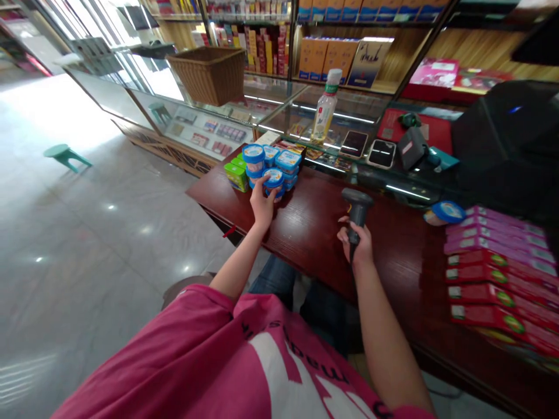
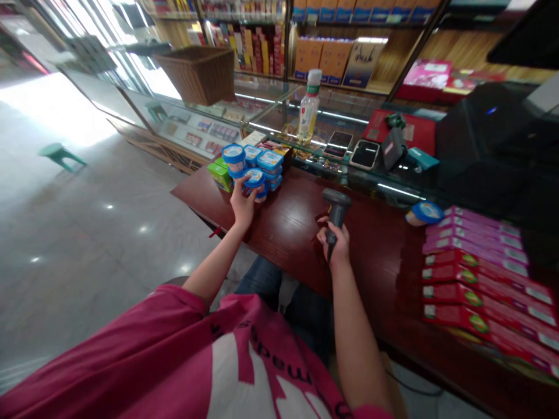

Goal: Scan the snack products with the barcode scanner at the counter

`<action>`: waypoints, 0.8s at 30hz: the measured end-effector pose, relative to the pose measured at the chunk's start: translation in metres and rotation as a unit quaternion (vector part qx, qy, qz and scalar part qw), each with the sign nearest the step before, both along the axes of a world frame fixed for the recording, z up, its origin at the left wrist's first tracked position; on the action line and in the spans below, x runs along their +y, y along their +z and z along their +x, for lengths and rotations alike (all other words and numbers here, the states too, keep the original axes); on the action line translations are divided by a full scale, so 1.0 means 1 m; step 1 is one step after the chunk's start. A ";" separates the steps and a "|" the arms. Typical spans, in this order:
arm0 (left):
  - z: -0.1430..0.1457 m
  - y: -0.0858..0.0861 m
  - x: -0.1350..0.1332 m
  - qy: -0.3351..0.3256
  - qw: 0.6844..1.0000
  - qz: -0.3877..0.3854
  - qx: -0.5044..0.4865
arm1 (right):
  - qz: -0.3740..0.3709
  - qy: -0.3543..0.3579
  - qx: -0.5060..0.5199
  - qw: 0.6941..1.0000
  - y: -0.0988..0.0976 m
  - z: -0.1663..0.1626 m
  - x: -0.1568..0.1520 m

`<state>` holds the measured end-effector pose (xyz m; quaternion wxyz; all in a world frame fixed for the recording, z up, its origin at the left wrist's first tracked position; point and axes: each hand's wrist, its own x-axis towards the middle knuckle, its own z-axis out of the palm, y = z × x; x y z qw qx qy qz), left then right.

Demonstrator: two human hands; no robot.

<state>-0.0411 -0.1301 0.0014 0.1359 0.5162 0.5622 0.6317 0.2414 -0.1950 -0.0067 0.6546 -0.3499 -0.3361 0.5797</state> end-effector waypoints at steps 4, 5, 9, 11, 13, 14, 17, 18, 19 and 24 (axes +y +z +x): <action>0.006 0.001 0.001 0.031 0.999 0.021 0.024 | 0.008 0.004 -0.001 1.000 -0.001 0.001 0.000; 0.007 0.001 0.001 0.036 0.999 0.025 0.026 | 0.010 0.006 -0.002 1.000 0.000 0.001 0.000; 0.007 0.003 0.002 0.039 0.998 0.040 0.022 | 0.006 0.002 0.003 1.000 0.003 0.000 -0.001; 0.006 0.004 0.002 0.033 0.998 0.046 0.022 | -0.002 -0.003 0.009 1.000 0.004 0.000 -0.002; 0.005 0.006 0.003 0.029 0.998 0.052 0.025 | -0.006 -0.006 0.009 1.000 0.005 -0.001 -0.002; 0.004 0.006 0.004 0.027 0.998 0.052 0.027 | -0.005 -0.007 0.007 1.000 0.005 -0.001 -0.002; 0.004 0.004 0.005 0.022 0.999 0.039 0.031 | -0.001 -0.006 0.005 1.000 0.004 0.000 -0.002; 0.005 0.002 0.005 0.021 0.999 0.034 0.030 | 0.000 -0.006 0.007 1.000 0.003 0.000 -0.002; 0.006 0.001 0.005 0.025 0.999 0.030 0.030 | -0.001 -0.005 0.010 1.000 0.003 0.000 -0.002; 0.014 -0.005 -0.002 0.085 0.994 0.045 0.057 | -0.011 -0.004 0.032 0.999 0.003 0.001 -0.002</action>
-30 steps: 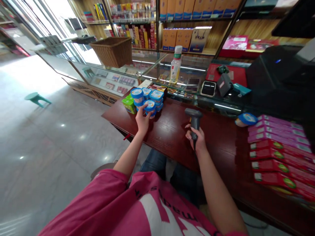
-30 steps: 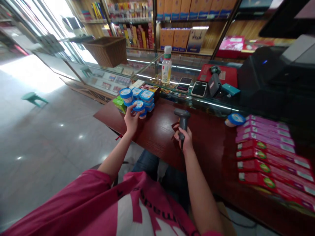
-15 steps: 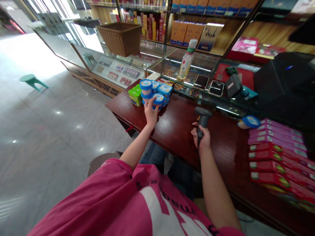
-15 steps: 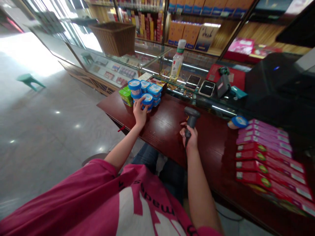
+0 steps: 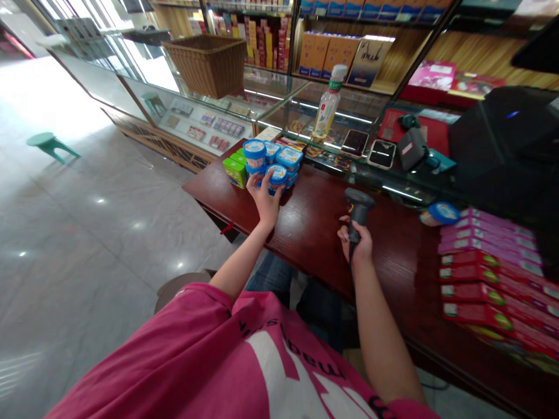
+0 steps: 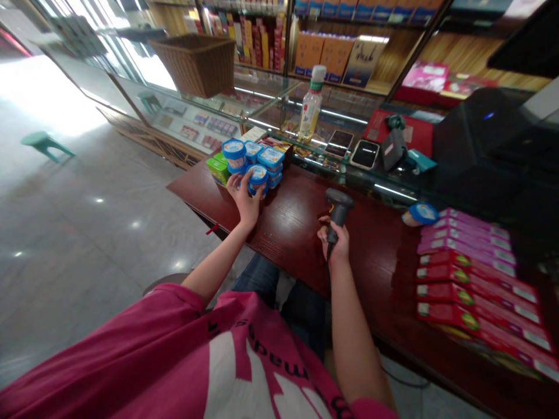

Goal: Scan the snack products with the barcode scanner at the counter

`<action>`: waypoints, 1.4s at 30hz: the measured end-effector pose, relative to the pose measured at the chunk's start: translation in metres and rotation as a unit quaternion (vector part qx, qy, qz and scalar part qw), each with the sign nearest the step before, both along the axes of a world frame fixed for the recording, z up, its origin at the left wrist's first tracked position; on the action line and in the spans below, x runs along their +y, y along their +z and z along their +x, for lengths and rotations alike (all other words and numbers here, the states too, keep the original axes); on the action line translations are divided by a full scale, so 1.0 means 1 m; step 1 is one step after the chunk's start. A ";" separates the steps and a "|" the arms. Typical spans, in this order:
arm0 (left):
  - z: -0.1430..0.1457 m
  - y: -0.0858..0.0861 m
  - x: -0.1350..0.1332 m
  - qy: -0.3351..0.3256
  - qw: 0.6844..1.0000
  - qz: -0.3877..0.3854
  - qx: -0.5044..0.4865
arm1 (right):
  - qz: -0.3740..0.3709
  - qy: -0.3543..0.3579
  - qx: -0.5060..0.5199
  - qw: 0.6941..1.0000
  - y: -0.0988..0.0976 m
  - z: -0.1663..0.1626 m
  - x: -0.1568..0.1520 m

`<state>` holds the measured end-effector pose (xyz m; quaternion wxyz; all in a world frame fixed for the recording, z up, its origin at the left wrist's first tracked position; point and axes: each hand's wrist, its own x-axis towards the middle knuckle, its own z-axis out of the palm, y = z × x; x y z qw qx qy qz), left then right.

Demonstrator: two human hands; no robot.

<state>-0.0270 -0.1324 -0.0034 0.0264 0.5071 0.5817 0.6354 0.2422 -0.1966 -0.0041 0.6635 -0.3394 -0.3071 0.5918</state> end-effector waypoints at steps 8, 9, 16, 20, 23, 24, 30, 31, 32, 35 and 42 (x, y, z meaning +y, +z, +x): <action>0.046 -0.001 -0.025 -0.052 0.992 0.015 0.117 | -0.016 -0.022 0.037 0.999 -0.001 0.009 0.000; 0.057 0.000 -0.026 -0.088 0.986 0.017 0.139 | -0.015 -0.035 0.034 0.999 -0.002 0.014 -0.001; 0.163 -0.007 -0.002 -0.310 0.928 -0.028 0.205 | 0.014 -0.154 -0.091 0.984 -0.005 0.072 -0.031; 0.242 -0.018 0.025 -0.425 0.880 -0.041 0.208 | 0.000 -0.262 -0.151 0.953 -0.010 0.092 -0.051; 0.300 -0.022 0.049 -0.491 0.848 -0.060 0.190 | -0.007 -0.338 -0.161 0.927 -0.012 0.095 -0.053; 0.317 -0.024 0.057 -0.509 0.840 -0.074 0.175 | -0.010 -0.360 -0.161 0.919 -0.013 0.096 -0.052; 0.400 -0.033 0.097 -0.605 0.790 -0.102 0.015 | -0.026 -0.435 -0.142 0.889 -0.015 0.097 -0.045; 0.409 -0.035 0.100 -0.610 0.785 -0.107 -0.009 | -0.031 -0.439 -0.138 0.887 -0.016 0.097 -0.044; 0.417 -0.036 0.103 -0.610 0.783 -0.118 -0.028 | -0.036 -0.441 -0.134 0.887 -0.016 0.097 -0.044; 0.432 -0.038 0.106 -0.593 0.786 -0.164 -0.053 | -0.049 -0.432 -0.126 0.892 -0.018 0.095 -0.043; 0.391 -0.038 0.094 -0.606 0.771 -0.183 -0.071 | -0.049 -0.434 -0.126 0.891 -0.013 0.095 -0.045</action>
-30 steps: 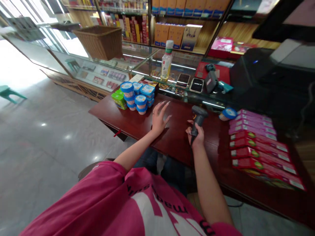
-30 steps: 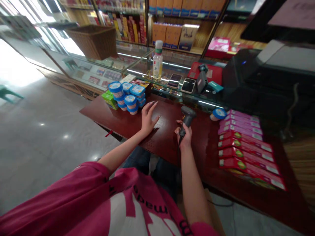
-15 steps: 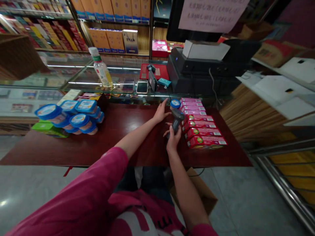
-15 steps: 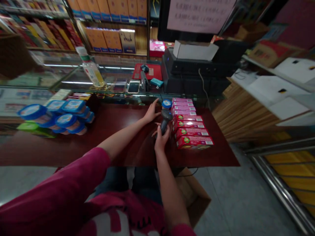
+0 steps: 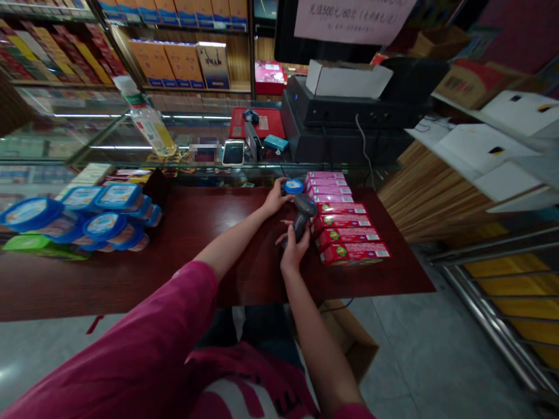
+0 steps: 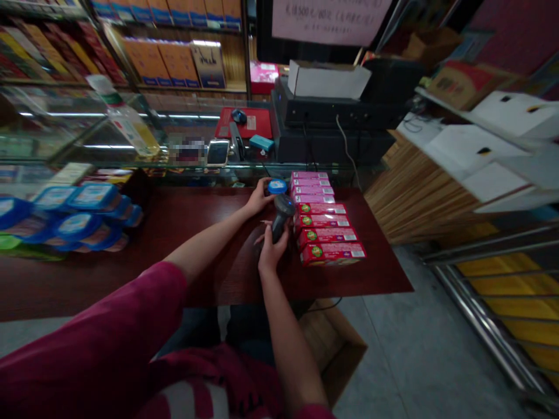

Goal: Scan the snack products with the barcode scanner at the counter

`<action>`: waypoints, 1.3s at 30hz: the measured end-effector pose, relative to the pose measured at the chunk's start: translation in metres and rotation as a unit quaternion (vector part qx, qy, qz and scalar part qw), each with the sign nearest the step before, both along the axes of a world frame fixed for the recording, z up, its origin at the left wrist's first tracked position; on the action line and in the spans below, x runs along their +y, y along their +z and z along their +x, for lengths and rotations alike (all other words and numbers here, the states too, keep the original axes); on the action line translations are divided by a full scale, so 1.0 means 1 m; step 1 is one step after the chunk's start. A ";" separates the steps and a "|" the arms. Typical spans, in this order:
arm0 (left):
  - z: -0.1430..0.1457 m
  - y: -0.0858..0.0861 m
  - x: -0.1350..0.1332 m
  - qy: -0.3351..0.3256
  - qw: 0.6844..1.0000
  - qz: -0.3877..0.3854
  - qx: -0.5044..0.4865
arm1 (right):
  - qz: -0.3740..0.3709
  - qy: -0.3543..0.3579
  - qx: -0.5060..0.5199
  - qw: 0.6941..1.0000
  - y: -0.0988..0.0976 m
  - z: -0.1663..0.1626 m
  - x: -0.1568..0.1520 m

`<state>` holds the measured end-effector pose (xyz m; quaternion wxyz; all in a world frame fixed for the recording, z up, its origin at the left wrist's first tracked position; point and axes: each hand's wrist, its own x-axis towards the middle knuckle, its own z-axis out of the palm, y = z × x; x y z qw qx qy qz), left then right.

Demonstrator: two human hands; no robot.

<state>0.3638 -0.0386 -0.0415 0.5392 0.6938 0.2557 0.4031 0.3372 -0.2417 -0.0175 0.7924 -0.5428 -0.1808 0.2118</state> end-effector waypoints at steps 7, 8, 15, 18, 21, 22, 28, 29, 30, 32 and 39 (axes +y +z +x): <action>-0.100 0.012 -0.021 0.038 0.998 -0.030 -0.033 | 0.025 0.089 0.016 0.996 0.008 -0.002 -0.004; -0.110 0.015 -0.024 0.037 0.996 -0.055 -0.051 | 0.026 0.121 0.013 0.992 0.008 -0.003 -0.006; -0.198 0.026 -0.039 0.050 0.910 -0.353 -0.214 | 0.026 0.278 0.006 0.960 0.013 -0.015 -0.010; -0.237 0.028 -0.041 0.058 0.893 -0.370 -0.249 | 0.047 0.311 0.038 0.948 0.013 -0.039 -0.003; -0.264 0.029 -0.042 0.095 0.894 -0.349 -0.265 | 0.062 0.350 0.074 0.932 0.014 -0.071 0.003; -0.271 0.028 -0.043 0.107 0.896 -0.339 -0.267 | 0.061 0.363 0.078 0.927 0.015 -0.081 0.003; -0.285 0.022 -0.049 0.173 0.911 -0.279 -0.251 | 0.019 0.437 0.017 0.899 0.022 -0.103 -0.006; -0.284 0.021 -0.049 0.176 0.912 -0.275 -0.250 | 0.013 0.440 0.008 0.898 0.022 -0.103 -0.007; -0.284 0.021 -0.050 0.174 0.913 -0.272 -0.248 | 0.010 0.440 0.003 0.898 0.022 -0.102 -0.008; -0.281 0.021 -0.050 0.165 0.917 -0.270 -0.243 | 0.010 0.431 0.002 0.902 0.020 -0.101 -0.008; -0.275 0.026 -0.054 0.159 0.923 -0.260 -0.233 | -0.004 0.429 0.002 0.904 0.024 -0.102 -0.007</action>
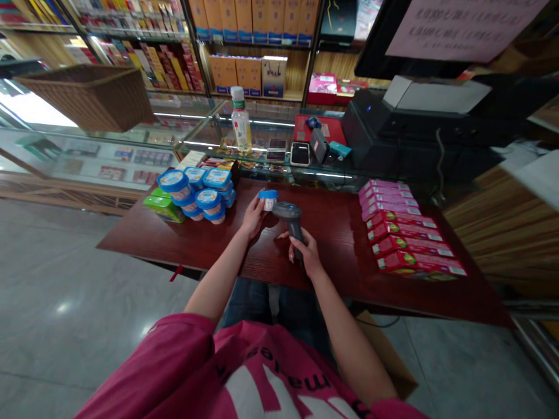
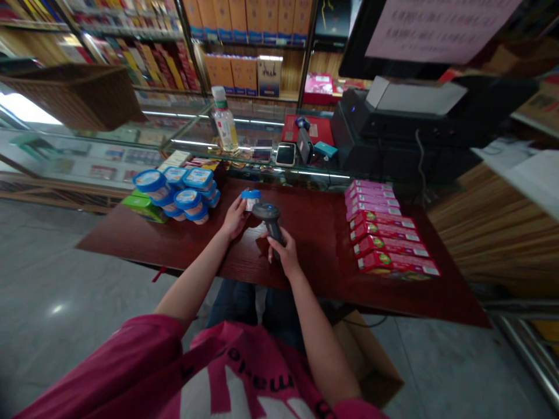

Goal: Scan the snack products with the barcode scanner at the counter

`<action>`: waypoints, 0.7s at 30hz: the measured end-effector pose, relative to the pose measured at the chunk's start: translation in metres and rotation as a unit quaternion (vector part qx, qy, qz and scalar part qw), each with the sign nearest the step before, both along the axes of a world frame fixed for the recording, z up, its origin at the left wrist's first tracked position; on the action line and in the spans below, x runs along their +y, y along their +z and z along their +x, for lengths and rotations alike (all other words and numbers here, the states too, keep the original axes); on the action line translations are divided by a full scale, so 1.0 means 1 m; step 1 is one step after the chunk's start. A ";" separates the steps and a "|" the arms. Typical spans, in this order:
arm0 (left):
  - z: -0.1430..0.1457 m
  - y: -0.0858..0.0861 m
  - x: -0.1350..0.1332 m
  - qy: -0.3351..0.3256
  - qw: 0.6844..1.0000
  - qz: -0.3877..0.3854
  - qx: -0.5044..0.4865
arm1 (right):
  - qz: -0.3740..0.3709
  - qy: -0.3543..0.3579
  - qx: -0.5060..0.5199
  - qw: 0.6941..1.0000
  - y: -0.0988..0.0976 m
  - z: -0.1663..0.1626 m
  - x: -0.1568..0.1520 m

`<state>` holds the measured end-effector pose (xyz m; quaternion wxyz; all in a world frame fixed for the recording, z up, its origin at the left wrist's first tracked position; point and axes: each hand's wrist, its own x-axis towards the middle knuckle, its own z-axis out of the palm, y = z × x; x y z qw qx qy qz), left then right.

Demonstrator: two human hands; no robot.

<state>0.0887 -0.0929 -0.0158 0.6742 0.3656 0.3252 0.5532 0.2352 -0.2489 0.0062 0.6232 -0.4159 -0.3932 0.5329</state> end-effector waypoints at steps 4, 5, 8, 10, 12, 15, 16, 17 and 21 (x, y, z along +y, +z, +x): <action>0.000 -0.004 -0.001 -0.003 1.000 0.024 -0.002 | 0.009 -0.001 0.003 1.000 0.000 -0.001 0.000; -0.001 -0.004 0.000 -0.008 1.000 0.029 -0.007 | 0.011 -0.003 0.007 1.000 -0.001 -0.001 0.000; -0.002 -0.004 -0.001 -0.014 0.999 0.039 -0.019 | 0.010 -0.014 0.019 1.000 -0.004 -0.001 0.002; -0.003 0.000 -0.004 -0.014 0.998 0.047 -0.024 | 0.010 -0.022 0.027 0.999 -0.006 -0.001 0.003; -0.006 0.003 -0.010 -0.020 0.998 0.054 -0.016 | 0.007 -0.027 0.036 0.999 -0.007 0.000 0.004; -0.016 0.006 -0.025 0.001 0.996 0.075 0.054 | 0.005 -0.034 0.051 0.998 -0.007 0.001 0.004; -0.022 0.007 -0.030 0.018 0.992 0.090 0.089 | 0.004 -0.036 0.052 0.998 -0.006 0.001 0.004; -0.028 0.008 -0.035 0.036 0.985 0.110 0.124 | 0.002 -0.036 0.049 0.998 -0.005 0.001 0.004; -0.064 0.020 -0.052 0.135 0.933 0.222 0.249 | -0.005 -0.011 0.015 1.000 0.000 -0.003 0.007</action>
